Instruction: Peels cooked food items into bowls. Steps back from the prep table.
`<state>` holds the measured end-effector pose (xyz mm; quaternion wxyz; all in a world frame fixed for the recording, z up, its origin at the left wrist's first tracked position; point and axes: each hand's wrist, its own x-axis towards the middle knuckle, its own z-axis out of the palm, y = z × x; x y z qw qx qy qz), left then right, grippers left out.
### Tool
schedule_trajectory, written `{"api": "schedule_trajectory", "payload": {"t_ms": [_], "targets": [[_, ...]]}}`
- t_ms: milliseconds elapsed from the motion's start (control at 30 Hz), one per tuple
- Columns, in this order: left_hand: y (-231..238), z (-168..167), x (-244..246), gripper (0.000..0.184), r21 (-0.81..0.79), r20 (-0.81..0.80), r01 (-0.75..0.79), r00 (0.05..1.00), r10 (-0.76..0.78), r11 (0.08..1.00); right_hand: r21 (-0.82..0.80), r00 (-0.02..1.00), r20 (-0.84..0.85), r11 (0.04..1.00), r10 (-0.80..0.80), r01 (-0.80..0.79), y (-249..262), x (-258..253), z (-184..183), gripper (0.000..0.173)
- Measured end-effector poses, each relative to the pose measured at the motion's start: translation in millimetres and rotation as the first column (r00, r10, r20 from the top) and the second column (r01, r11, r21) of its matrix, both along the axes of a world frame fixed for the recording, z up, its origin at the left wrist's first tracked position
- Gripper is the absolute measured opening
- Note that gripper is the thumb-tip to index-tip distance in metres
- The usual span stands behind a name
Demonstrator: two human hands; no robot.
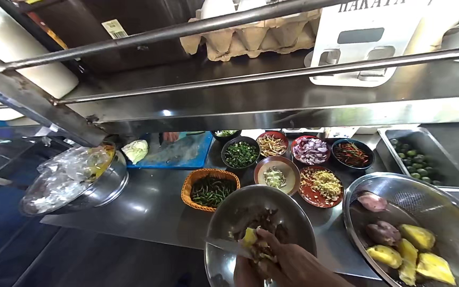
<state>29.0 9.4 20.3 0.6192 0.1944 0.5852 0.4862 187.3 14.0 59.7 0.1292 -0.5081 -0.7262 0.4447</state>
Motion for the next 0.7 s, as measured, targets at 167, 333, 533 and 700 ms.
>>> {"api": "schedule_trajectory", "payload": {"t_ms": [167,333,533,700], "targets": [[-3.9,3.8,8.5,0.047,0.05,-0.024,-0.057,0.998,0.059,0.997,-0.031,0.995,-0.019,0.995,-0.093,0.092,9.5,-4.2,-4.5,0.053],[-3.5,-4.8,4.0,0.05,0.102,0.012,0.013,1.0,-0.014,0.995,-0.065,0.977,-0.205,0.997,-0.063,0.05,10.1,5.4,-13.7,0.062],[-1.9,-2.2,4.0,0.057,-0.012,0.065,-0.001,0.998,0.001,1.0,-0.261,0.946,-0.255,0.956,-0.2,0.132,22.6,2.4,-25.7,0.043],[13.8,-1.9,-11.7,0.073,-0.085,0.475,0.025,0.88,0.018,0.996,-0.435,0.875,-0.335,0.881,-0.349,0.185,11.3,12.7,-38.6,0.056]]}}
